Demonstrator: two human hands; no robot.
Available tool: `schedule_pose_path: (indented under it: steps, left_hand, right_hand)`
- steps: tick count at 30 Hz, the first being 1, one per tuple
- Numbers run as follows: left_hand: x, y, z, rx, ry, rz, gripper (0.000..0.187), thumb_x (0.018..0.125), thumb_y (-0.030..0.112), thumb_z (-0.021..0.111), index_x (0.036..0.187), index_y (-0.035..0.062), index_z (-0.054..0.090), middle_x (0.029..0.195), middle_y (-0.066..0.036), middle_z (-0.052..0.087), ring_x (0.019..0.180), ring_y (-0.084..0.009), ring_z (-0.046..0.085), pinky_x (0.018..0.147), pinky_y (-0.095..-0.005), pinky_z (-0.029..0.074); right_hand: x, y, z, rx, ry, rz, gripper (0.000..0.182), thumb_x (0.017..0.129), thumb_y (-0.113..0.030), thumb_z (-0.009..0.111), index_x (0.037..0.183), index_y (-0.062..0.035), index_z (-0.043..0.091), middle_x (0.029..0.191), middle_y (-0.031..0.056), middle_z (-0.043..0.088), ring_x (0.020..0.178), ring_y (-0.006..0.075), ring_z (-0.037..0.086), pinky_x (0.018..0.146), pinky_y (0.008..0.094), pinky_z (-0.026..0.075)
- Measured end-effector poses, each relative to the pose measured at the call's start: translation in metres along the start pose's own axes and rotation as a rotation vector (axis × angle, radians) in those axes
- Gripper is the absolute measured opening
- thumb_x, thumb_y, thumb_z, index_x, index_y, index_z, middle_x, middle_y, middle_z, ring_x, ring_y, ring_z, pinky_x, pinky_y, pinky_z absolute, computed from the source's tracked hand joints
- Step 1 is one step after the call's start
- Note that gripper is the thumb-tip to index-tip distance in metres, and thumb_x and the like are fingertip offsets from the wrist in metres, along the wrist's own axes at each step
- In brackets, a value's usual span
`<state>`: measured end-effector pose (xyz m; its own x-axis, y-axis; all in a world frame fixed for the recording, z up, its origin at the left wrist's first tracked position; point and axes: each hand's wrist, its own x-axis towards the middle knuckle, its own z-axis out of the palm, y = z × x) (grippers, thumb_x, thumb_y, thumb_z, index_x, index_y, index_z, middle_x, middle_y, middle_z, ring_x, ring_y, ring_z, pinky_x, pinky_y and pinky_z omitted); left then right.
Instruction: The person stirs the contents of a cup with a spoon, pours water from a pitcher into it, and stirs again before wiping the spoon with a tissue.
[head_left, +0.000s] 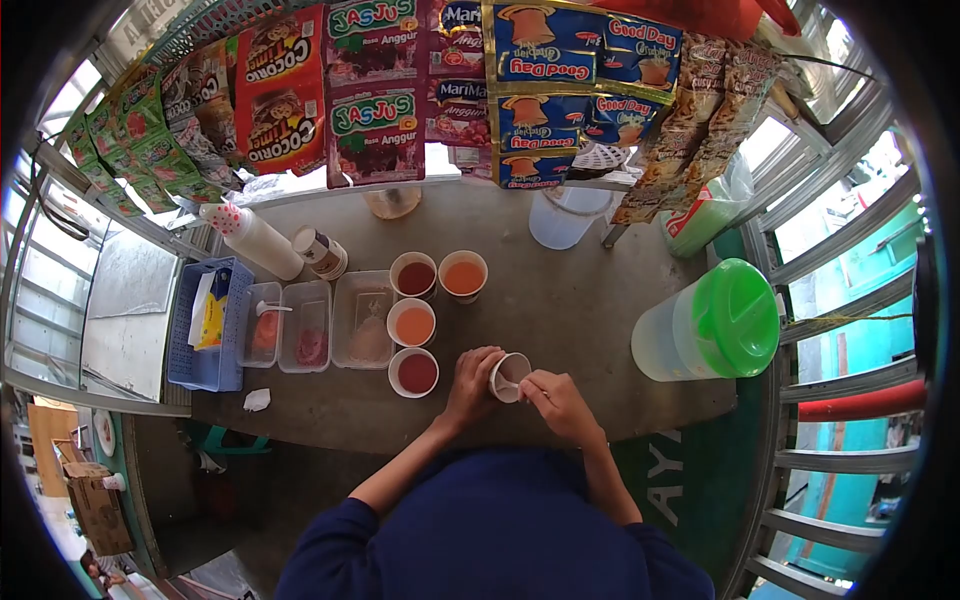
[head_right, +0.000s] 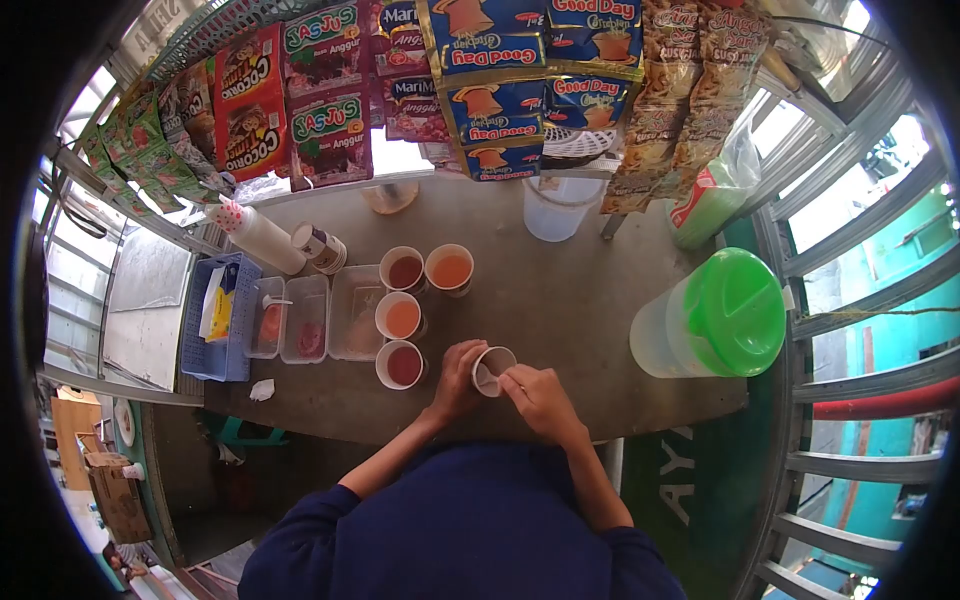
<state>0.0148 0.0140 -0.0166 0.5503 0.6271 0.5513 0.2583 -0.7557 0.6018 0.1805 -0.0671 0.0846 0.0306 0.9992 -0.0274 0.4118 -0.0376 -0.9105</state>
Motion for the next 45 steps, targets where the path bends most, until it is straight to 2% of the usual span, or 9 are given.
schedule_pose_path:
  steps: [2, 4, 7, 10, 26, 28, 31, 34, 45]
  left_hand:
    - [0.000, -0.001, 0.000, 0.003, -0.001, 0.008, 0.075, 0.062, 0.021, 0.085, 0.123, 0.0060, 0.044, 0.117, -0.016, 0.055, 0.106, -0.0349, 0.054, 0.090, -0.0454, 0.043]
    - [0.000, 0.000, 0.000, -0.001, -0.004, 0.005, 0.075, 0.062, 0.020, 0.085, 0.124, 0.0061, 0.044, 0.117, -0.016, 0.055, 0.107, -0.0350, 0.054, 0.090, -0.0455, 0.042]
    - [-0.001, 0.001, 0.000, -0.022, -0.003, -0.015, 0.078, 0.059, 0.017, 0.083, 0.125, 0.0071, 0.044, 0.120, -0.015, 0.053, 0.110, -0.0343, 0.052, 0.093, -0.0465, 0.040]
    - [-0.003, 0.000, 0.001, -0.059, -0.006, -0.030, 0.080, 0.057, 0.014, 0.082, 0.127, 0.0081, 0.043, 0.122, -0.014, 0.052, 0.113, -0.0335, 0.051, 0.095, -0.0474, 0.038]
    - [-0.002, 0.002, 0.001, -0.025, 0.014, -0.020, 0.071, 0.064, 0.016, 0.082, 0.123, 0.0063, 0.045, 0.118, -0.016, 0.054, 0.108, -0.0348, 0.053, 0.092, -0.0454, 0.041]
    - [-0.002, 0.003, 0.000, -0.025, 0.014, -0.025, 0.071, 0.064, 0.017, 0.082, 0.123, 0.0063, 0.045, 0.118, -0.016, 0.054, 0.108, -0.0348, 0.053, 0.092, -0.0454, 0.041]
    - [-0.003, 0.002, 0.003, -0.039, 0.007, -0.021, 0.076, 0.060, 0.015, 0.082, 0.125, 0.0072, 0.044, 0.119, -0.015, 0.053, 0.111, -0.0342, 0.052, 0.093, -0.0462, 0.040]
    - [-0.003, 0.000, 0.002, -0.043, -0.001, -0.020, 0.080, 0.057, 0.013, 0.081, 0.128, 0.0082, 0.043, 0.122, -0.014, 0.052, 0.113, -0.0336, 0.051, 0.095, -0.0471, 0.038]
    - [0.000, 0.002, -0.001, -0.011, -0.049, -0.019, 0.074, 0.062, 0.016, 0.083, 0.124, 0.0067, 0.044, 0.118, -0.016, 0.054, 0.109, -0.0350, 0.053, 0.093, -0.0457, 0.041]
  right_hand:
    - [-0.001, -0.003, 0.000, 0.103, 0.014, 0.052, 0.028, 0.094, -0.023, 0.048, 0.079, -0.0027, 0.060, 0.075, 0.0124, 0.059, 0.069, 0.0317, 0.058, 0.066, 0.0410, 0.040]
    - [-0.002, -0.006, -0.001, -0.252, 0.065, -0.089, 0.028, 0.094, -0.023, 0.048, 0.078, -0.0027, 0.059, 0.075, 0.0121, 0.059, 0.069, 0.0306, 0.057, 0.066, 0.0404, 0.040]
    - [-0.001, 0.002, 0.000, 0.024, -0.045, 0.014, 0.027, 0.094, -0.023, 0.047, 0.078, -0.0041, 0.059, 0.077, 0.0110, 0.060, 0.071, 0.0290, 0.057, 0.071, 0.0389, 0.039]
    - [-0.002, -0.009, 0.000, -0.262, 0.045, -0.010, 0.026, 0.095, -0.023, 0.047, 0.079, -0.0060, 0.059, 0.078, 0.0099, 0.059, 0.074, 0.0275, 0.057, 0.075, 0.0376, 0.037]
    - [-0.003, -0.006, -0.004, -0.242, -0.042, -0.019, 0.026, 0.095, -0.023, 0.046, 0.081, -0.0068, 0.059, 0.078, 0.0089, 0.059, 0.075, 0.0281, 0.056, 0.076, 0.0393, 0.036]
    - [-0.002, 0.000, -0.004, 0.006, -0.078, 0.028, 0.025, 0.095, -0.023, 0.047, 0.081, -0.0068, 0.059, 0.078, 0.0083, 0.059, 0.075, 0.0269, 0.056, 0.076, 0.0381, 0.035]
    - [-0.005, -0.010, -0.005, -0.267, -0.006, -0.031, 0.026, 0.094, -0.022, 0.048, 0.079, -0.0054, 0.060, 0.077, 0.0101, 0.059, 0.073, 0.0285, 0.057, 0.073, 0.0381, 0.038]
    - [-0.004, 0.002, -0.005, 0.014, -0.075, 0.033, 0.026, 0.095, -0.022, 0.048, 0.079, -0.0055, 0.060, 0.078, 0.0098, 0.060, 0.073, 0.0274, 0.057, 0.074, 0.0378, 0.037]
    - [-0.007, -0.003, -0.005, -0.189, -0.015, 0.010, 0.024, 0.095, -0.023, 0.046, 0.083, -0.0067, 0.059, 0.080, 0.0079, 0.059, 0.078, 0.0268, 0.057, 0.077, 0.0379, 0.035]
